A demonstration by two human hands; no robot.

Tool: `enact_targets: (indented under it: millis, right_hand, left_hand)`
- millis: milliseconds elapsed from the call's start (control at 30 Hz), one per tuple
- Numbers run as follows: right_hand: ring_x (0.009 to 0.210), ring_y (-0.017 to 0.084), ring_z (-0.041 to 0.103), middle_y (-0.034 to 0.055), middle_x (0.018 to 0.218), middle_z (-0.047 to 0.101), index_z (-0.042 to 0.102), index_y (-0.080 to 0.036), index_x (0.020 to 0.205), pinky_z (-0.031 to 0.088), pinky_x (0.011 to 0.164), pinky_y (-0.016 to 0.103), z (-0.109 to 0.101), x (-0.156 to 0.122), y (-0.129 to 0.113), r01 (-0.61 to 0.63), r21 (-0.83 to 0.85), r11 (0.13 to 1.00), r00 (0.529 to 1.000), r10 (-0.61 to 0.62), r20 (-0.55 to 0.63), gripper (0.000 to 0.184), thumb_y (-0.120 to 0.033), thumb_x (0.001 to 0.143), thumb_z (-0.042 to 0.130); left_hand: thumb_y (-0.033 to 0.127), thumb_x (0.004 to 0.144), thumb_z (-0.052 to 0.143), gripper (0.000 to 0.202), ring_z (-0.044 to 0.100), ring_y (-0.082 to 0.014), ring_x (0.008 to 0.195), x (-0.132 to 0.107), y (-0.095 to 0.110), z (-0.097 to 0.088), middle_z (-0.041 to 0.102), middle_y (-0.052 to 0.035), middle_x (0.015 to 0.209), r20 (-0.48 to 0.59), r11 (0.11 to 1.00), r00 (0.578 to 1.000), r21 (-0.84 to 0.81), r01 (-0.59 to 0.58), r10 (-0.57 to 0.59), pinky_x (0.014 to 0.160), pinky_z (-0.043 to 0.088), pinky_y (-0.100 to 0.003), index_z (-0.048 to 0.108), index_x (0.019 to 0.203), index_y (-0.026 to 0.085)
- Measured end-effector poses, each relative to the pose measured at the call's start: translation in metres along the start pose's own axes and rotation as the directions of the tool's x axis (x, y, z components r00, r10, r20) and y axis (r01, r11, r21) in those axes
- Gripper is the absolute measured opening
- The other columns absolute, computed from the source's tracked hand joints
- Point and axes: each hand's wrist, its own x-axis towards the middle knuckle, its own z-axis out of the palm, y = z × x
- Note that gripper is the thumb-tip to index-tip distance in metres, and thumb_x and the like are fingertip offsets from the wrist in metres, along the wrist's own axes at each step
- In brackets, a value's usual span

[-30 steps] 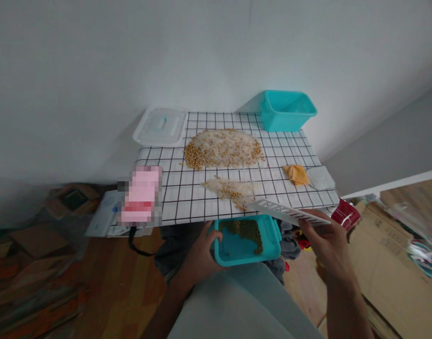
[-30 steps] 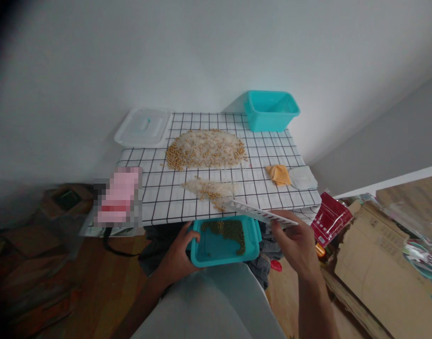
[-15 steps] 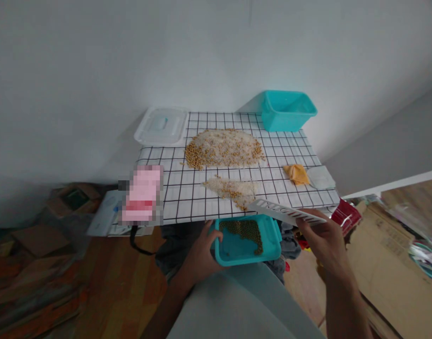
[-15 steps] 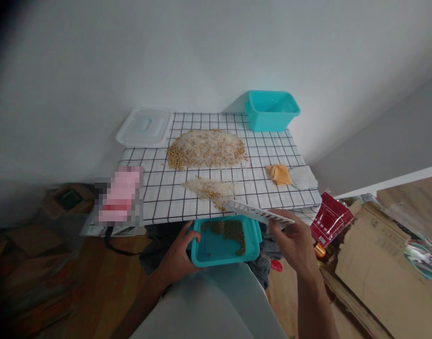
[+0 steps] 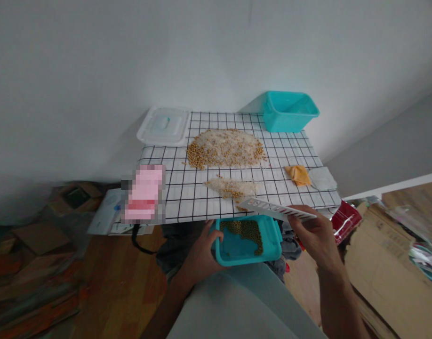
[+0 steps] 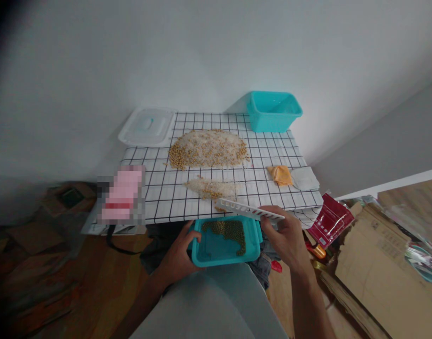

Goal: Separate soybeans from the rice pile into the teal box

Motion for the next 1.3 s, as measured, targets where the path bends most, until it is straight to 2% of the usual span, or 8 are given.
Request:
enact_targets:
  millis: [100,300,600,733,900,1067,1167,1300]
  right_hand:
    - [0.08,0.023,0.071,0.0047,0.088,0.077,0.077,-0.021,0.098,0.057,0.074,0.033,0.003,0.002,0.0,0.022,-0.009,1.0,1.0,-0.022,0.001,0.02,-0.034,0.088,0.066]
    - [0.08,0.022,0.071,0.0045,0.091,0.078,0.077,-0.022,0.097,0.056,0.071,0.03,0.005,0.003,0.0,0.077,-0.026,0.997,0.997,-0.077,0.01,0.018,-0.032,0.088,0.066]
    - [0.082,0.022,0.071,0.0047,0.093,0.078,0.078,-0.023,0.097,0.057,0.072,0.031,0.008,0.002,-0.001,0.083,-0.009,0.996,0.996,-0.083,0.016,0.018,-0.034,0.089,0.067]
    - [0.081,0.022,0.071,0.0045,0.09,0.077,0.077,-0.023,0.101,0.057,0.074,0.033,0.003,-0.002,0.0,0.023,0.01,1.0,1.0,-0.023,-0.009,0.019,-0.035,0.089,0.068]
    - [0.083,0.023,0.071,0.0038,0.093,0.077,0.077,-0.024,0.101,0.056,0.073,0.032,-0.01,-0.013,0.01,-0.026,0.036,0.999,0.994,0.03,-0.108,0.018,-0.034,0.088,0.069]
    - [0.091,0.025,0.071,0.0053,0.101,0.076,0.076,-0.025,0.106,0.056,0.081,0.035,-0.021,-0.028,0.02,-0.04,0.03,0.999,0.996,0.042,-0.079,0.019,-0.031,0.089,0.07]
    - [0.086,0.024,0.071,0.005,0.097,0.076,0.076,-0.026,0.104,0.057,0.076,0.034,-0.019,-0.031,0.021,-0.05,0.028,0.998,0.994,0.053,-0.095,0.018,-0.032,0.089,0.07]
    - [0.083,0.023,0.071,0.0049,0.096,0.076,0.075,-0.026,0.106,0.057,0.07,0.032,-0.013,-0.03,0.018,-0.063,0.029,0.998,0.997,0.064,-0.049,0.019,-0.033,0.09,0.068]
  left_hand:
    - [0.028,0.06,0.088,0.053,0.04,-0.0357,0.144,0.0,0.0,0.0,0.04,-0.0158,0.146,0.002,1.0,1.0,-0.009,-0.004,0.004,0.107,0.045,-0.04,0.053,0.1,0.024]
    - [0.029,0.062,0.087,0.051,0.039,-0.0356,0.145,0.0,-0.001,0.001,0.04,-0.0156,0.147,-0.009,1.0,1.0,-0.007,0.002,-0.002,0.108,0.044,-0.04,0.054,0.1,0.024]
    - [0.028,0.062,0.087,0.052,0.04,-0.0355,0.144,-0.002,-0.003,0.001,0.037,-0.0155,0.149,-0.013,1.0,1.0,-0.006,0.009,-0.009,0.108,0.044,-0.04,0.054,0.101,0.024]
    - [0.028,0.061,0.088,0.052,0.043,-0.035,0.142,-0.002,-0.003,0.001,0.041,-0.0158,0.147,-0.033,1.0,0.999,0.003,0.007,-0.007,0.105,0.046,-0.039,0.054,0.1,0.024]
    - [0.026,0.061,0.088,0.053,0.041,-0.0352,0.144,-0.002,-0.003,0.0,0.042,-0.0162,0.147,-0.033,1.0,0.999,0.01,0.001,0.0,0.106,0.046,-0.039,0.054,0.101,0.024]
    - [0.028,0.063,0.087,0.05,0.039,-0.0348,0.145,-0.001,-0.002,0.001,0.043,-0.0161,0.146,-0.031,1.0,0.999,0.022,-0.012,0.012,0.107,0.045,-0.039,0.054,0.1,0.024]
    - [0.029,0.063,0.087,0.049,0.042,-0.0345,0.143,0.0,-0.002,0.002,0.042,-0.0161,0.146,-0.026,0.999,0.999,0.029,-0.018,0.019,0.107,0.046,-0.039,0.055,0.1,0.024]
    - [0.029,0.062,0.088,0.051,0.043,-0.0343,0.142,0.001,0.0,0.002,0.041,-0.0161,0.147,-0.022,1.0,1.0,0.015,-0.019,0.019,0.107,0.045,-0.04,0.054,0.1,0.024]
